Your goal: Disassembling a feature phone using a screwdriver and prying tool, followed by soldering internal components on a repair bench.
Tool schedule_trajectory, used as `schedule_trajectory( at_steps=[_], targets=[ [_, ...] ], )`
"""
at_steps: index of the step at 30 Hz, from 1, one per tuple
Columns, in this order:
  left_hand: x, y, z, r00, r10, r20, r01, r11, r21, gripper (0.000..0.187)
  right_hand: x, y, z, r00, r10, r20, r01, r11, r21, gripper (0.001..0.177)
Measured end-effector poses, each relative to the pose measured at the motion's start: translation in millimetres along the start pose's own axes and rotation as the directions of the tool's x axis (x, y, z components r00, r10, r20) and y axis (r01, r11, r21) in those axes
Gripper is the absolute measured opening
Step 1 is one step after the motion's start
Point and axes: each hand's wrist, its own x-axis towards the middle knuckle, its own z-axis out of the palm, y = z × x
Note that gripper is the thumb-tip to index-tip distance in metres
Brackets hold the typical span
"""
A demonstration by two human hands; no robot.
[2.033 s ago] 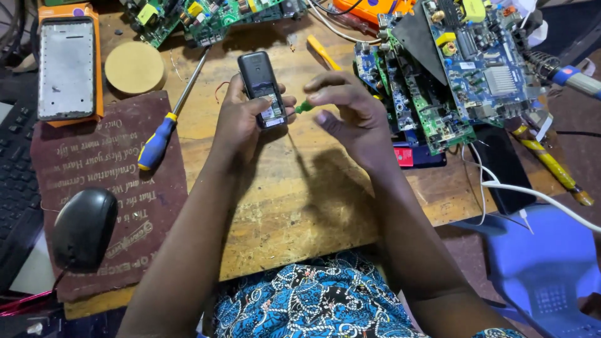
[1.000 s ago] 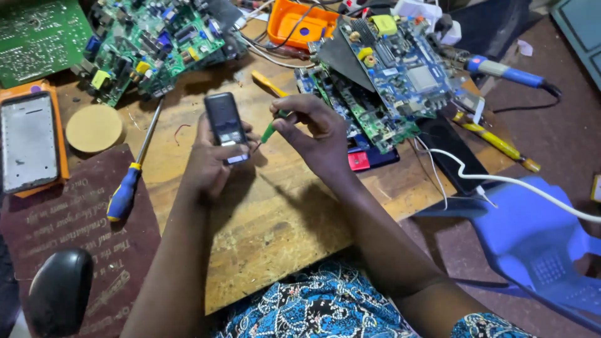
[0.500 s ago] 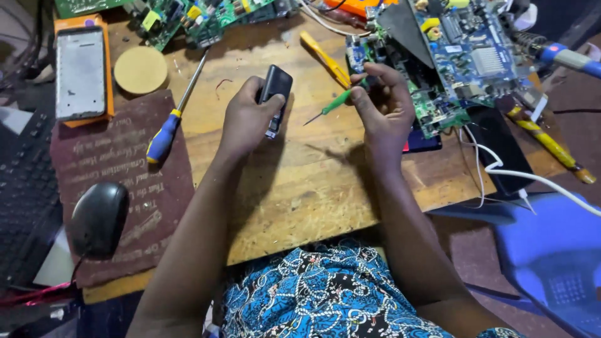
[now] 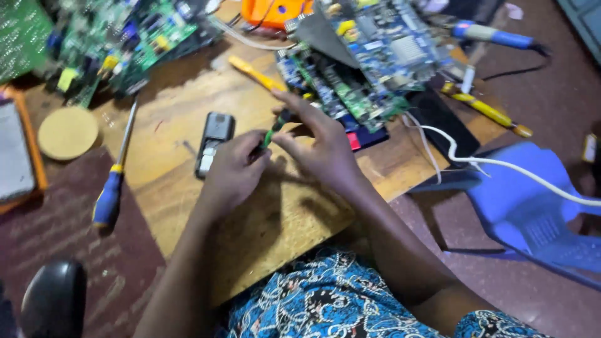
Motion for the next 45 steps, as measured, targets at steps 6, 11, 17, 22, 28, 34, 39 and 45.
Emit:
schedule_trajectory(
  at_steps=[6,11,17,22,28,34,39,45],
  targets=[
    [1.2,20.6,19.3,0.952,-0.287,-0.106,0.252,0.933,-0.257,0.008,-19.9,43.4,-125.1,0.768,-0.323,-0.553,0.012,0.871,-0.492,0.018],
    [61.8,66.3,37.8,0.83,-0.555,-0.061,0.478,0.763,-0.434,0.015,-1.1,160.7,-172.0,0.738,0.036,-0.673,-0.329,0.891,-0.313,0.037],
    [98.0,93.8,55.3,0.757,-0.648,0.08,0.615,0.667,-0.421,0.072,27.1,120.7,-166.3,0.7,0.464,-0.543,-0.557,0.83,-0.008,0.088],
    [92.8,68.9,62.8,0.771,-0.621,0.139,0.608,0.655,-0.448,0.074,32.9,119.7,-146.5,0.655,0.516,-0.552,-0.554,0.825,0.114,0.079],
    [80.8,71.4,54.5,0.798,-0.579,0.168,0.5,0.48,-0.721,0.07,26.4,87.4,-116.2,0.712,0.458,-0.532,-0.5,0.863,0.073,0.083],
    [83.2,84.6,36.1,0.737,-0.65,0.186,0.559,0.431,-0.709,0.099,36.5,94.1,-93.3,0.711,0.395,-0.582,-0.448,0.892,0.059,0.09],
    [87.4,87.8,26.2,0.696,-0.702,0.15,0.619,0.481,-0.621,0.106,38.3,80.2,-95.7,0.748,0.43,-0.506,-0.479,0.877,0.038,0.11],
    [55.1,95.3,32.7,0.765,-0.623,-0.163,0.47,0.713,-0.52,0.045,-2.5,72.1,-130.3,0.876,0.281,-0.391,-0.412,0.858,-0.305,0.059]
  ],
)
